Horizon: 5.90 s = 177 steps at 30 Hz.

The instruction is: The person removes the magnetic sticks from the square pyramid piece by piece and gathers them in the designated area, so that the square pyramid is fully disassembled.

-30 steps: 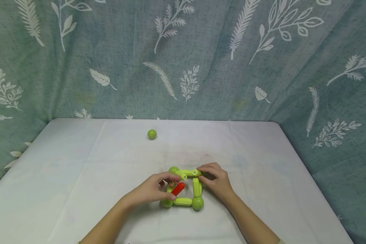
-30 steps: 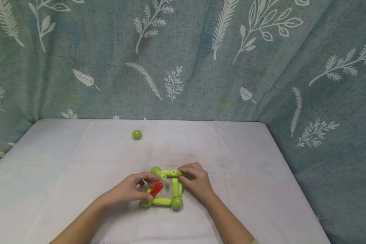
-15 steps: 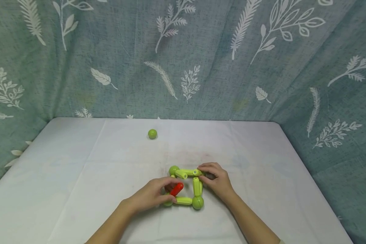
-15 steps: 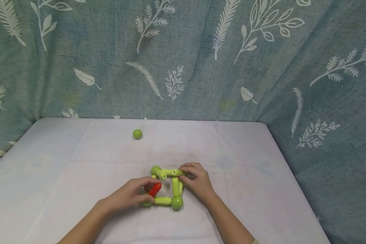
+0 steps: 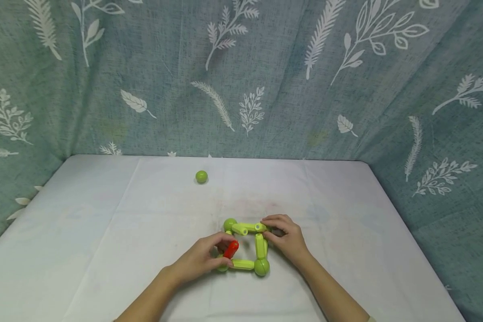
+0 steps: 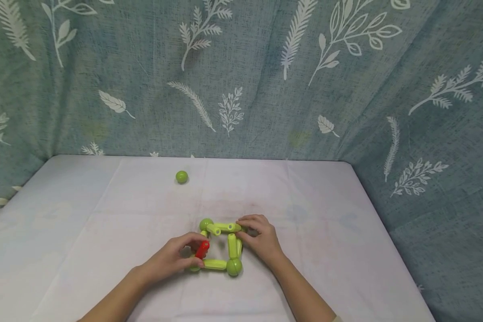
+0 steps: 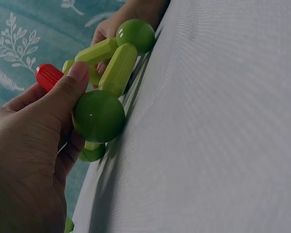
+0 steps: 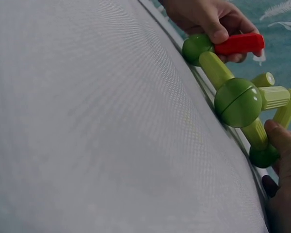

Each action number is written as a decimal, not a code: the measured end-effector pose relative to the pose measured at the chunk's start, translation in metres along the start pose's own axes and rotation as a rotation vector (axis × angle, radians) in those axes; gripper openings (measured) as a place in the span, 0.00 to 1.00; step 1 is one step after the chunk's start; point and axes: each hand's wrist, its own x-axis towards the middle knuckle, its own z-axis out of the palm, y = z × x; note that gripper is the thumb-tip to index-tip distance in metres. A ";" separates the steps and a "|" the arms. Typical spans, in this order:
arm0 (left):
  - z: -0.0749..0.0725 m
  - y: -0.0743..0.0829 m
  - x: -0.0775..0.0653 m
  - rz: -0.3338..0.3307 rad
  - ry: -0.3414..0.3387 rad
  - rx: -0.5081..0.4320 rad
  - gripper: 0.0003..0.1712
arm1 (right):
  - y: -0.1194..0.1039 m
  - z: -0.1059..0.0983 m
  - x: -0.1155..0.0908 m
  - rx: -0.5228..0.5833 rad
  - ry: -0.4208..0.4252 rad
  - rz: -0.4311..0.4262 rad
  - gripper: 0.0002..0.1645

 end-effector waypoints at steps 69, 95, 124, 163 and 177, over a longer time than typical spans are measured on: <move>-0.086 -0.078 0.028 -0.424 0.317 0.292 0.35 | 0.000 0.001 -0.002 0.021 -0.023 0.035 0.16; -0.082 -0.079 0.029 -0.403 0.339 0.218 0.32 | 0.019 0.005 -0.005 0.079 -0.036 0.108 0.16; -0.011 -0.027 0.046 0.160 0.097 0.529 0.14 | 0.000 -0.001 -0.001 0.110 -0.080 0.155 0.15; -0.111 -0.077 -0.002 -0.467 0.218 0.255 0.29 | 0.002 0.000 0.000 0.069 -0.076 0.109 0.15; -0.108 -0.081 0.003 -0.534 0.205 0.382 0.38 | 0.003 -0.001 -0.001 0.072 -0.069 0.112 0.15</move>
